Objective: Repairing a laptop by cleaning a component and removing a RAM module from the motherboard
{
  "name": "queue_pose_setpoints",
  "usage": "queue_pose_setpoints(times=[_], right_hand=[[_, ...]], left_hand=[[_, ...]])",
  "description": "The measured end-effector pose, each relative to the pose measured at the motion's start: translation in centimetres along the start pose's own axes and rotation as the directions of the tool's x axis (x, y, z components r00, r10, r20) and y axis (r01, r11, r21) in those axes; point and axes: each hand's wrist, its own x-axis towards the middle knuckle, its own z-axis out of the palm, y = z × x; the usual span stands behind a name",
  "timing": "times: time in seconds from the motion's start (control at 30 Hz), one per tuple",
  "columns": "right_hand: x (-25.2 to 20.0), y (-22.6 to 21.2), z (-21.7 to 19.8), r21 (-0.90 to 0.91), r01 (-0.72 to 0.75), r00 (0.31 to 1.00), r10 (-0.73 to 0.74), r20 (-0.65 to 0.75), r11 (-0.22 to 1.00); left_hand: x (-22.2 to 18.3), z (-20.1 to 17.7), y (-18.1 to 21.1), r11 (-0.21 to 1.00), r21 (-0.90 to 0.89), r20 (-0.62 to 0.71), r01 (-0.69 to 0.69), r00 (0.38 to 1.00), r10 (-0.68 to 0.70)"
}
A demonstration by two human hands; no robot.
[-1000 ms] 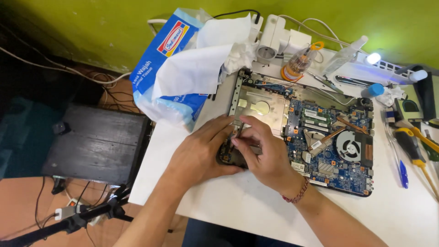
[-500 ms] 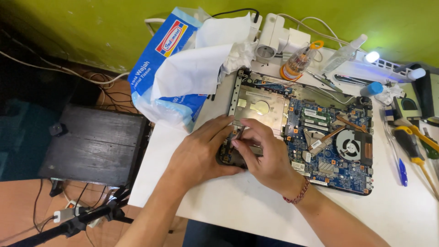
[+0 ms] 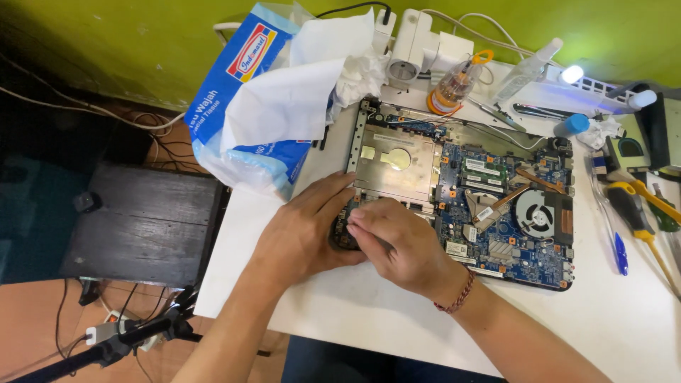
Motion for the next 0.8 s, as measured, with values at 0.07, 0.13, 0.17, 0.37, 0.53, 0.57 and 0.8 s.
queue_pose_setpoints(times=[0.07,0.13,0.17,0.37,0.53,0.57,0.8], right_hand=[[-0.1,-0.1,-0.1,0.027,-0.036,0.999,0.036,0.009,0.999],[0.0,-0.1,-0.2,0.053,-0.073,0.997,0.072,0.019,0.996],[0.1,0.0,-0.2,0.059,-0.065,0.998,0.066,-0.012,0.996],[0.4,-0.2,-0.3,0.06,-0.074,0.996,0.077,-0.047,0.995],[0.8,-0.1,-0.6,0.129,-0.103,0.994,0.107,-0.019,0.986],[0.8,0.0,-0.5,0.158,-0.115,0.992,0.121,-0.034,0.981],[1.5,-0.3,-1.4,0.155,-0.166,0.985,0.17,-0.012,0.974]], left_hand=[[-0.1,0.0,-0.1,1.0,-0.007,0.013,0.001,1.0,-0.001],[0.0,0.1,-0.2,1.0,-0.015,0.025,0.003,1.0,-0.003],[0.0,0.1,-0.2,1.0,-0.002,0.025,0.0,1.0,0.0],[-0.2,0.2,-0.2,1.0,0.019,0.02,0.01,1.0,-0.01],[-0.1,0.2,-0.2,1.0,0.012,0.022,0.015,1.0,-0.015],[0.0,0.1,-0.1,1.0,0.002,0.027,0.018,0.999,-0.019],[-0.2,0.2,-0.4,0.999,-0.01,0.043,0.033,0.999,-0.033]])
